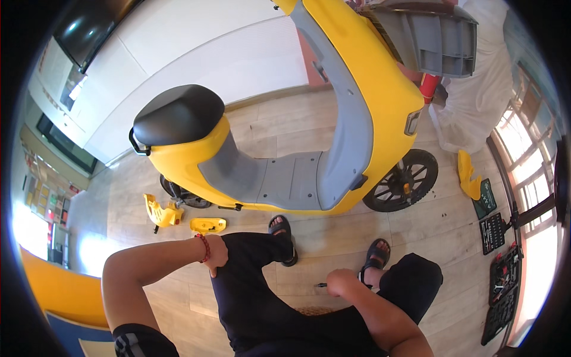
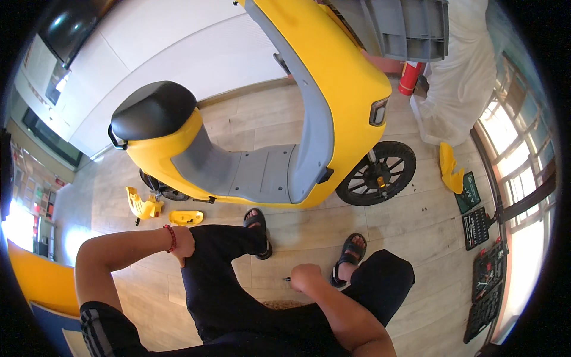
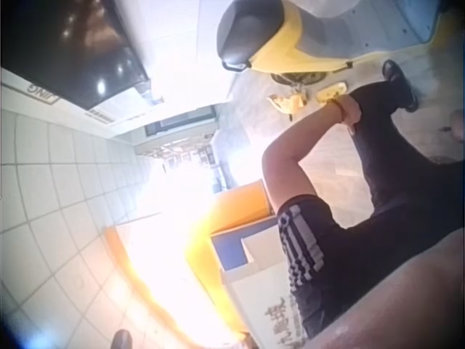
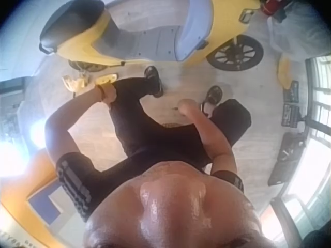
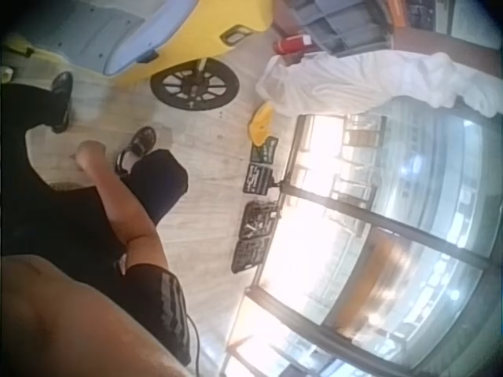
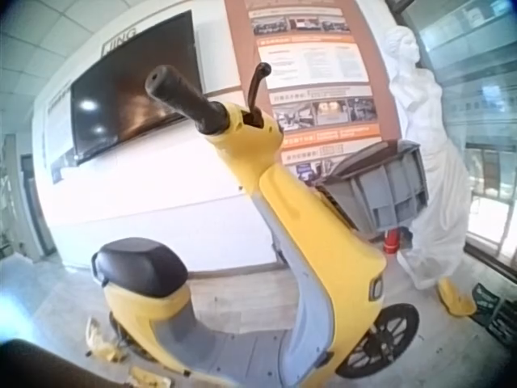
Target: Repairing or maintaining a yellow electric scooter by removing body panels and using a screwdriver.
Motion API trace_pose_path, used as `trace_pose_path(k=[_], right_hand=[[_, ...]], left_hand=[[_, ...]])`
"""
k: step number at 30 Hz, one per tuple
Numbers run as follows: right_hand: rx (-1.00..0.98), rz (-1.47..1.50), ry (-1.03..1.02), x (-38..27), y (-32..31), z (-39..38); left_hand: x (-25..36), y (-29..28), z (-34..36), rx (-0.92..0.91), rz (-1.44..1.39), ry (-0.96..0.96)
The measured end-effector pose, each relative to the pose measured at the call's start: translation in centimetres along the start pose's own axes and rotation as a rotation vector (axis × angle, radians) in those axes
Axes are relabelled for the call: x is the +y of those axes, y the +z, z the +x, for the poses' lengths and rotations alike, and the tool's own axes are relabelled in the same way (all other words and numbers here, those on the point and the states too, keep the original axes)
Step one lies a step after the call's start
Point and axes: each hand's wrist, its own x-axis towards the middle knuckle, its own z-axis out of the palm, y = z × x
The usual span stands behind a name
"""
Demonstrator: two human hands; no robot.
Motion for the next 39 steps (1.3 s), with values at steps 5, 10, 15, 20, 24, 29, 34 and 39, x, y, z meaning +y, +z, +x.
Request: trace_pose_path(k=[5,10,15,20,24,29,34,39], right_hand=[[-0.02,0.0,0.002,0.1,0.0,0.3],[-0.006,-0.006,0.009,0.2,0.6,0.7],[-0.012,-0.02,0.003,0.1,0.3,0.5],[0.028,-0.011,-0.001,0.3,0.9,0.6],[0.053,-0.004,-0.003,0.3,1.0,0.4],[0.071,0.009,-0.003,0.0,0.0,-0.3],[0.054,-0.004,-0.01,0.2,0.3,0.0],[0.008,-0.02,0.009,-0.1,-0.3,-0.4]], left_hand=[[0.1,-0.7,-0.5,0.009,-0.017,0.0],[0.0,-0.5,-0.4,0.008,-0.017,-0.002],[0.2,-0.7,-0.5,-0.007,-0.03,-0.008],[0.2,-0.5,-0.4,0.004,-0.01,-0.004],[-0.2,0.0,0.0,0.05,-0.013,0.026],[-0.2,-0.2,-0.3,0.015,-0.001,0.016],[0.0,-0.7,-0.3,-0.025,-0.027,-0.034],[-0.1,-0.4,-0.1,-0.004,0.003,-0.021]])
